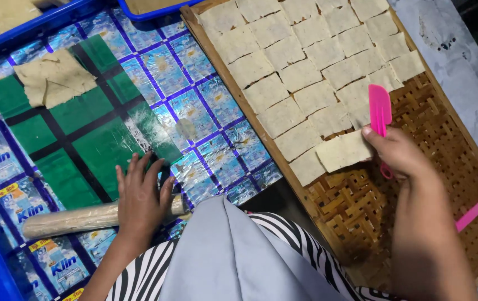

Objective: Cutting thin sheets of pastry dough into squares and arranging them on a bamboo tray.

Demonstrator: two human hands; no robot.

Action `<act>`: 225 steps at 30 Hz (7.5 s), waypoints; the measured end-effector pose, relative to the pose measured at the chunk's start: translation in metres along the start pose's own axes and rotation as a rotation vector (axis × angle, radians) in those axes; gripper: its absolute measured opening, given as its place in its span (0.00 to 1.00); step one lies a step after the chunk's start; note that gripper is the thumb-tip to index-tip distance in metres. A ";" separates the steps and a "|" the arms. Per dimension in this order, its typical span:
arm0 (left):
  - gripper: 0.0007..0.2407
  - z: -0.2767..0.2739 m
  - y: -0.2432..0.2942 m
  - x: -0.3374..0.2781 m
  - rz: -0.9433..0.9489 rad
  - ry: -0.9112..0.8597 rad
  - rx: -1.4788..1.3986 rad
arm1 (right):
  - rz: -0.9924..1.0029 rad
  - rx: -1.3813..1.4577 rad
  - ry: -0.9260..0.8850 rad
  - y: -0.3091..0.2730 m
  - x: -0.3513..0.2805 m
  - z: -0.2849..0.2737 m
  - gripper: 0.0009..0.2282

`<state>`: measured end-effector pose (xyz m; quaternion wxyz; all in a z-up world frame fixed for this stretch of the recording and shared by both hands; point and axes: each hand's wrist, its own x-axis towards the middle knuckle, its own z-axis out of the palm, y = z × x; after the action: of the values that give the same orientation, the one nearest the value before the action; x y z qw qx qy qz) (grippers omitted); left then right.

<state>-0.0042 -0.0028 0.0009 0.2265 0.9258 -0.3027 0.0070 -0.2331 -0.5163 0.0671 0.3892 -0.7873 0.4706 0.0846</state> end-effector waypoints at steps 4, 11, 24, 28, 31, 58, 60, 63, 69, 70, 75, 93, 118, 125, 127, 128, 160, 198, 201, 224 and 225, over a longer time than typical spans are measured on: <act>0.22 0.004 -0.002 0.000 -0.046 -0.050 0.057 | 0.150 -0.082 -0.014 0.007 0.024 0.010 0.18; 0.20 0.005 0.001 0.001 -0.042 -0.003 0.068 | 0.118 0.053 0.086 0.041 0.054 0.009 0.20; 0.20 0.005 0.000 0.002 -0.068 -0.003 0.073 | 0.008 -0.075 0.115 0.025 0.048 0.014 0.16; 0.20 0.005 -0.001 0.002 -0.063 0.014 0.059 | -0.031 -0.089 0.123 0.017 0.047 0.011 0.15; 0.19 0.002 0.001 0.002 -0.067 0.016 0.036 | -0.028 -0.168 0.159 0.009 0.043 0.006 0.14; 0.21 -0.058 -0.131 -0.092 -0.307 -0.088 0.267 | -0.859 -0.580 0.116 -0.209 0.010 0.312 0.14; 0.23 -0.054 -0.135 -0.092 -0.274 -0.079 0.252 | -0.938 -0.795 0.404 -0.213 0.010 0.309 0.13; 0.24 -0.055 -0.139 -0.077 -0.253 -0.022 0.228 | -1.103 -0.578 0.145 -0.273 -0.045 0.301 0.13; 0.24 -0.089 -0.172 0.021 -0.082 0.148 0.241 | -1.398 -0.629 0.172 -0.357 -0.032 0.359 0.18; 0.24 -0.100 -0.179 0.041 -0.084 0.148 0.238 | -1.398 -0.632 0.170 -0.372 -0.010 0.364 0.18; 0.25 -0.122 -0.229 0.131 0.043 0.240 0.233 | -1.544 -0.493 0.550 -0.453 0.069 0.383 0.22; 0.08 -0.027 -0.312 0.185 -0.185 0.410 0.355 | -1.331 -0.631 0.181 -0.459 0.134 0.445 0.14; 0.26 -0.051 -0.266 0.160 -0.320 0.189 0.191 | -1.295 -0.617 0.186 -0.431 0.112 0.446 0.26; 0.27 -0.054 -0.264 0.173 -0.321 0.130 0.288 | -1.079 -0.810 0.047 -0.462 0.111 0.439 0.31; 0.30 -0.050 -0.267 0.182 -0.323 0.065 0.336 | -1.032 -0.771 0.003 -0.473 0.110 0.446 0.33; 0.29 -0.047 -0.269 0.184 -0.366 0.103 0.289 | -0.935 -0.752 -0.006 -0.474 0.114 0.453 0.32; 0.28 -0.046 -0.236 0.110 -0.229 0.193 0.196 | -1.390 -0.543 0.212 -0.401 0.066 0.432 0.32; 0.18 -0.031 -0.231 0.138 -0.129 0.474 0.224 | -1.589 -0.515 0.381 -0.413 0.109 0.434 0.05; 0.12 -0.034 -0.244 0.148 -0.164 0.430 0.220 | -1.176 -0.736 -0.020 -0.432 0.113 0.425 0.11; 0.24 -0.051 -0.202 0.108 -0.312 0.192 0.207 | -1.423 -0.603 0.230 -0.387 0.066 0.431 0.26; 0.24 -0.048 -0.211 0.117 -0.318 0.203 0.243 | -1.403 -0.608 0.240 -0.395 0.076 0.436 0.26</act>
<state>0.2160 0.1028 -0.0254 0.1408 0.9768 -0.1256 0.1010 0.2281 -0.1655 -0.0580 0.0646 -0.9772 -0.1433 -0.1424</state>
